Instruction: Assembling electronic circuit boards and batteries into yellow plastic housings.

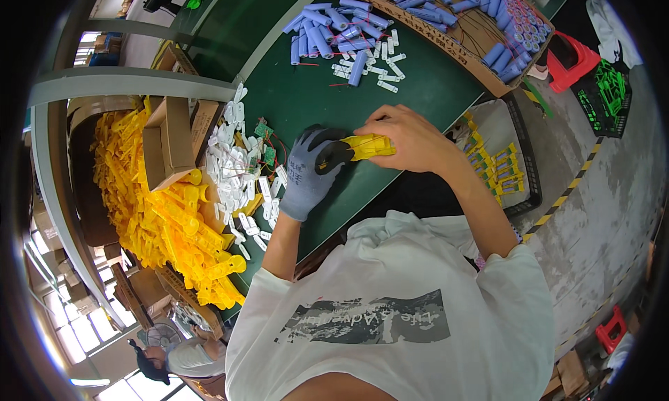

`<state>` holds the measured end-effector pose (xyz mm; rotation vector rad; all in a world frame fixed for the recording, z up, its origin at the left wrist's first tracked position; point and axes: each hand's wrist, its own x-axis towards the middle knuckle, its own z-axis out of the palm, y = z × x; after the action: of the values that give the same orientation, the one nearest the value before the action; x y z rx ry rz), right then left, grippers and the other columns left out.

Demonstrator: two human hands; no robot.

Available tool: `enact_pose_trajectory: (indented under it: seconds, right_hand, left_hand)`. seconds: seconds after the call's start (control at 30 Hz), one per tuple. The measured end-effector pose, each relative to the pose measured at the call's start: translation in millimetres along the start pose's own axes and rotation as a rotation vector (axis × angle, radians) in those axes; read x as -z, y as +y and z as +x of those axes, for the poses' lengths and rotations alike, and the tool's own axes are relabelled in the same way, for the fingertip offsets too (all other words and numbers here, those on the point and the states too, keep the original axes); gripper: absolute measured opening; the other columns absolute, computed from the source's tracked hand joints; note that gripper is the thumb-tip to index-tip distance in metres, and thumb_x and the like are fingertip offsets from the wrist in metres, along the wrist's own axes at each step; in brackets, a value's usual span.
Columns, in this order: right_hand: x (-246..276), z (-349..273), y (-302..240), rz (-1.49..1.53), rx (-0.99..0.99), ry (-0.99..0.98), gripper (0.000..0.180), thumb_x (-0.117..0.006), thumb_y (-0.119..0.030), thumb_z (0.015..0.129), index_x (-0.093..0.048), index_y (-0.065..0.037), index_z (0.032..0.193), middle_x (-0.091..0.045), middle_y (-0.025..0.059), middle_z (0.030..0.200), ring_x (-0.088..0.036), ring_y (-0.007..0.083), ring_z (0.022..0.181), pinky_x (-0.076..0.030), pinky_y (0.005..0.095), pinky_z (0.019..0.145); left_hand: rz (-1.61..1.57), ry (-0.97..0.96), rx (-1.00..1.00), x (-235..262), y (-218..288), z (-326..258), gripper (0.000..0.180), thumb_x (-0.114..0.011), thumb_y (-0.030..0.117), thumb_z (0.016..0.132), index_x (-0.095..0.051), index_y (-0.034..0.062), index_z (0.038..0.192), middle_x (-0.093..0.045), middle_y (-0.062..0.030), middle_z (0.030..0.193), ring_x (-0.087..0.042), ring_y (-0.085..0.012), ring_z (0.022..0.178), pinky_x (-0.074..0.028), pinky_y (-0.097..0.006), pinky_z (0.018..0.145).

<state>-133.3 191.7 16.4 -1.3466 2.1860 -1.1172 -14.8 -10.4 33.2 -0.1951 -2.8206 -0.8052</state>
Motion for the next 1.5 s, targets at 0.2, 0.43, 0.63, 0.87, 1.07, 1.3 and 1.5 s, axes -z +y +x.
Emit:
enact_pose_trajectory:
  seconds: [0.2,0.43,0.63,0.87,1.07,1.3,1.5]
  right_hand:
    - [6,6,-3,0.033,-0.043,-0.069,0.039,-0.072,-0.018,0.073,-0.066,-0.012,0.112,-0.058,0.0073,0.111,-0.054,0.0286,0.106,-0.043,0.0383,0.094]
    - [36,45,-6,-0.127,0.152,0.099,0.032,-0.068,-0.009,0.075,-0.065,-0.009,0.107,-0.062,0.0078,0.103,-0.06,0.0285,0.096,-0.048,0.0379,0.086]
    - [30,97,17,-0.646,0.188,-0.009,0.027,-0.066,-0.008,0.077,-0.064,-0.011,0.104,-0.063,0.0049,0.096,-0.061,0.0255,0.093,-0.05,0.0375,0.081]
    - [35,89,-4,-0.395,0.418,0.232,0.023,-0.073,-0.011,0.076,-0.067,-0.012,0.098,-0.066,0.0036,0.089,-0.063,0.0231,0.081,-0.051,0.0322,0.073]
    - [14,58,-34,-0.027,0.349,0.231,0.025,-0.079,-0.008,0.068,-0.069,-0.007,0.09,-0.066,0.003,0.085,-0.061,0.0197,0.073,-0.048,0.0296,0.064]
    - [-27,44,-16,-0.061,0.24,0.11,0.024,-0.08,-0.009,0.067,-0.07,-0.008,0.089,-0.064,0.0018,0.085,-0.058,0.0193,0.076,-0.049,0.0296,0.063]
    - [-32,36,-6,0.158,0.137,0.108,0.024,-0.079,-0.003,0.068,-0.072,-0.006,0.09,-0.064,0.0031,0.085,-0.056,0.0183,0.081,-0.046,0.029,0.065]
  left_hand:
    - [-0.001,0.077,-0.129,-6,-18,-13,0.026,-0.072,0.011,0.071,-0.063,0.0092,0.095,-0.063,-0.0077,0.106,-0.056,-0.0332,0.101,-0.043,-0.045,0.092]
    - [-0.123,0.232,-0.019,-18,-34,-23,0.022,-0.071,0.011,0.073,-0.062,0.0086,0.093,-0.063,-0.0078,0.105,-0.057,-0.0329,0.099,-0.044,-0.045,0.091]
    - [-0.064,0.296,-0.064,-18,-32,-23,0.025,-0.072,0.01,0.072,-0.061,0.0079,0.094,-0.062,-0.0099,0.104,-0.056,-0.0332,0.1,-0.045,-0.045,0.088]
    - [-0.057,0.309,0.005,-20,-37,-32,0.033,-0.074,0.011,0.07,-0.06,0.0084,0.1,-0.06,-0.0096,0.106,-0.056,-0.0341,0.101,-0.046,-0.044,0.09]
    - [-0.119,0.3,0.048,-15,-35,-33,0.035,-0.075,0.012,0.071,-0.06,0.0081,0.102,-0.061,-0.0089,0.105,-0.055,-0.0357,0.105,-0.045,-0.044,0.091]
    - [-0.162,0.293,0.065,-17,-33,-33,0.027,-0.073,0.008,0.071,-0.061,0.0075,0.096,-0.062,-0.0083,0.103,-0.055,-0.0338,0.105,-0.043,-0.045,0.095]
    - [-0.212,0.29,0.023,-12,-31,-31,0.023,-0.071,0.007,0.071,-0.062,0.0082,0.092,-0.061,-0.0074,0.102,-0.055,-0.03,0.105,-0.038,-0.047,0.102]
